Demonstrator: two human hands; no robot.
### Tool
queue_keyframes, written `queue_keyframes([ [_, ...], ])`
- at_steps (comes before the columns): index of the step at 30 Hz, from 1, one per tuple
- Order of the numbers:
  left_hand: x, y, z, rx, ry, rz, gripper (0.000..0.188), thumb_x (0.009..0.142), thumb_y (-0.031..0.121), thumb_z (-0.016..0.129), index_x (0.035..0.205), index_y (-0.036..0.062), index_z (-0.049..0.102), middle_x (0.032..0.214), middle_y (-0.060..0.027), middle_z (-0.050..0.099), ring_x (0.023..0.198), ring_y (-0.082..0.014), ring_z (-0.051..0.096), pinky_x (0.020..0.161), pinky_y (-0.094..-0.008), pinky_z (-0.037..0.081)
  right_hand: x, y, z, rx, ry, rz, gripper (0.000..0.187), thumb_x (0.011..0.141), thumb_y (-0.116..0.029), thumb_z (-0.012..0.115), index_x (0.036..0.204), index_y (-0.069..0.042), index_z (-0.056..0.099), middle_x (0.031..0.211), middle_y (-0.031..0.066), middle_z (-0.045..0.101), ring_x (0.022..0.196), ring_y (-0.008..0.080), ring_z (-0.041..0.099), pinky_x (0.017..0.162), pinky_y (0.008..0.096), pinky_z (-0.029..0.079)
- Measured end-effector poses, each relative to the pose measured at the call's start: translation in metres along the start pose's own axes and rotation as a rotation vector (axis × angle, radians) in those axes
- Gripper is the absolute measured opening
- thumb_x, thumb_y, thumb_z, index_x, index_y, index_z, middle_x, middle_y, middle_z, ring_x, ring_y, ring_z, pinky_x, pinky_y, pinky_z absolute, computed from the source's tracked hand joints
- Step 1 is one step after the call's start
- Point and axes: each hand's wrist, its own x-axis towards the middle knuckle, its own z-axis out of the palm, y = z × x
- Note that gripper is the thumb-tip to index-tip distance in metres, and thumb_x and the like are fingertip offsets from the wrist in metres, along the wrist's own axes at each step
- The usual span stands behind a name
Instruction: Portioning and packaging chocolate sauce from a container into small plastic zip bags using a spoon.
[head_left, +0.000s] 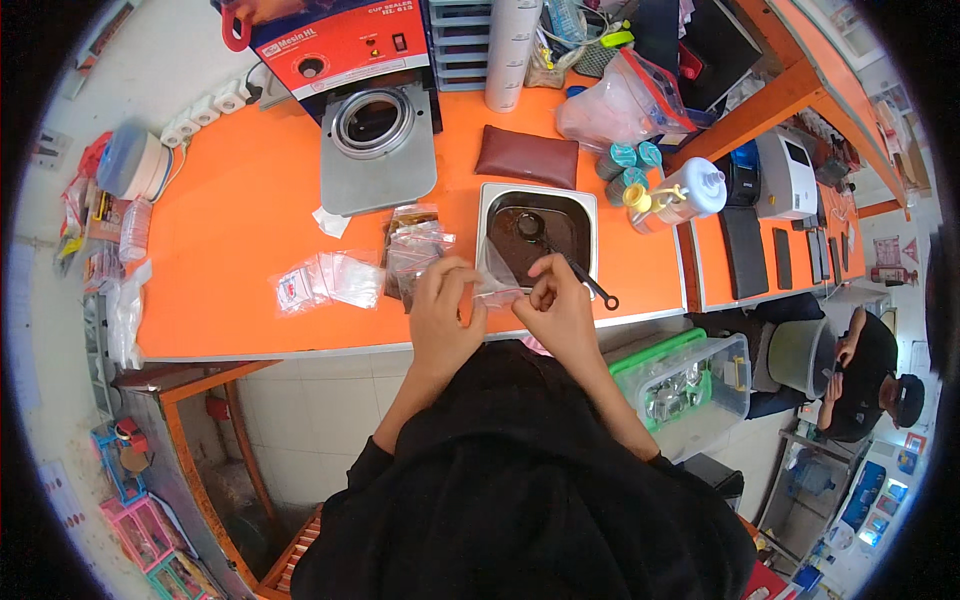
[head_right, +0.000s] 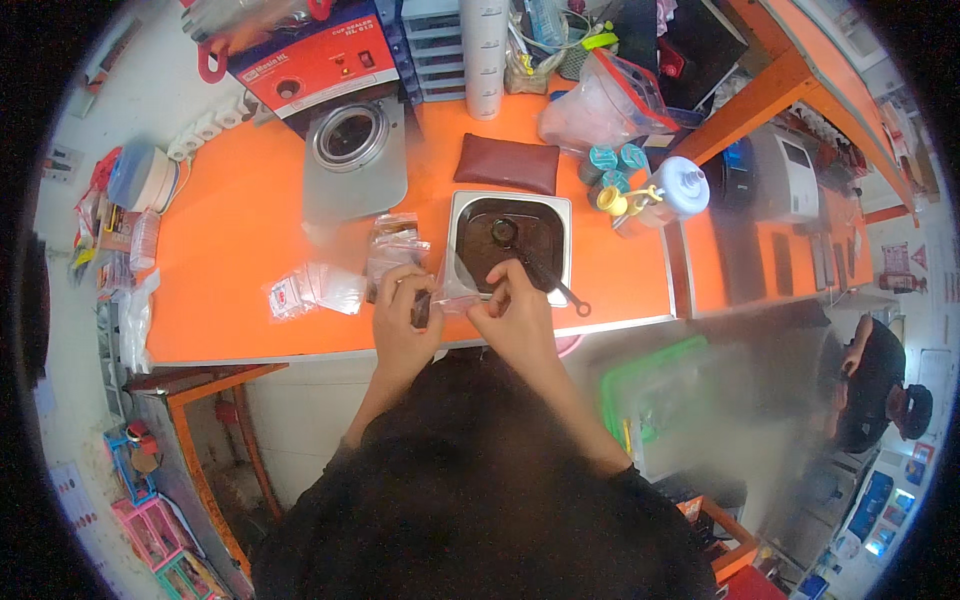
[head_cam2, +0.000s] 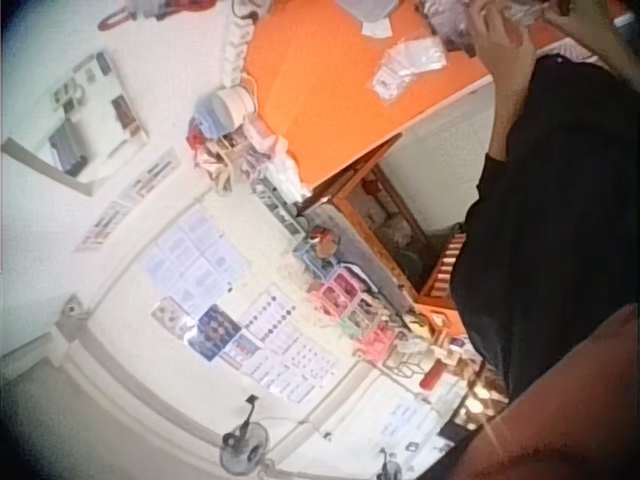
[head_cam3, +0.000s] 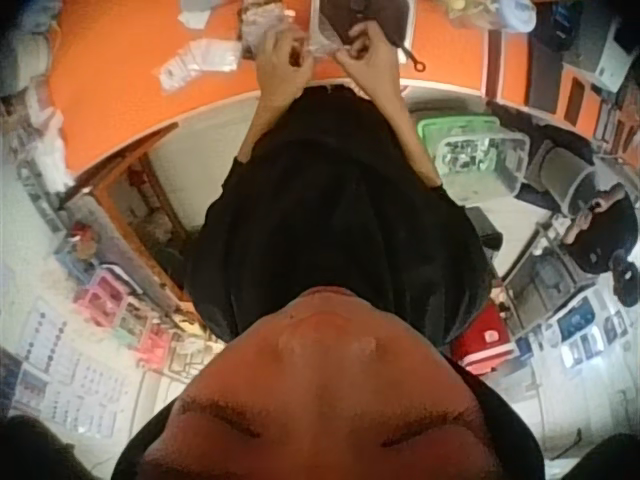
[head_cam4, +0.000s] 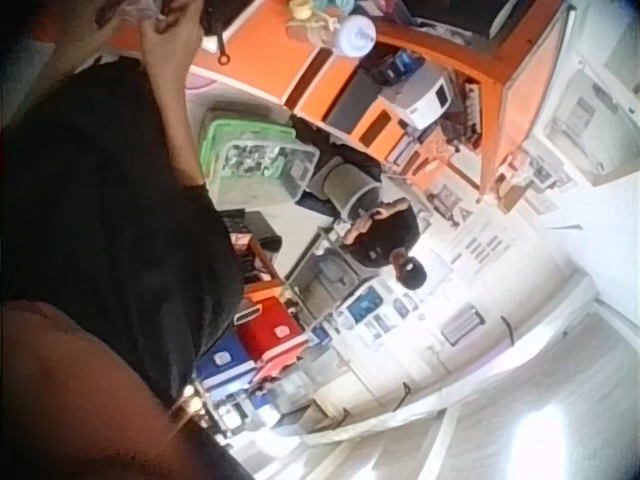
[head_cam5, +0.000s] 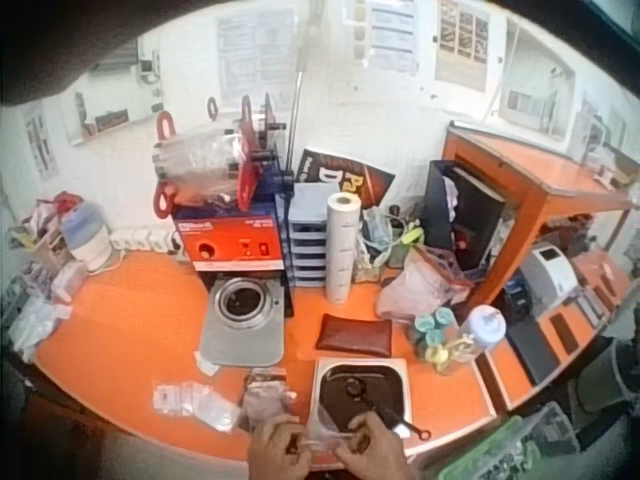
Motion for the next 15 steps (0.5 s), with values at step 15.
queue_keyframes([
  [15, -0.007, -0.006, 0.006, -0.46, -0.271, -0.073, 0.052, 0.058, 0.013, 0.075, 0.106, 0.0068, 0.058, 0.097, -0.0053, 0.061, 0.057, -0.0126, 0.053, 0.051, -0.0233, 0.043, 0.002, 0.01, -0.017, 0.412, -0.016, 0.083, 0.03, 0.077, -0.004, 0.064, 0.092, -0.004, 0.038, 0.058, 0.0008, 0.047, 0.056, 0.0102, 0.049, 0.048, 0.0264, 0.037],
])
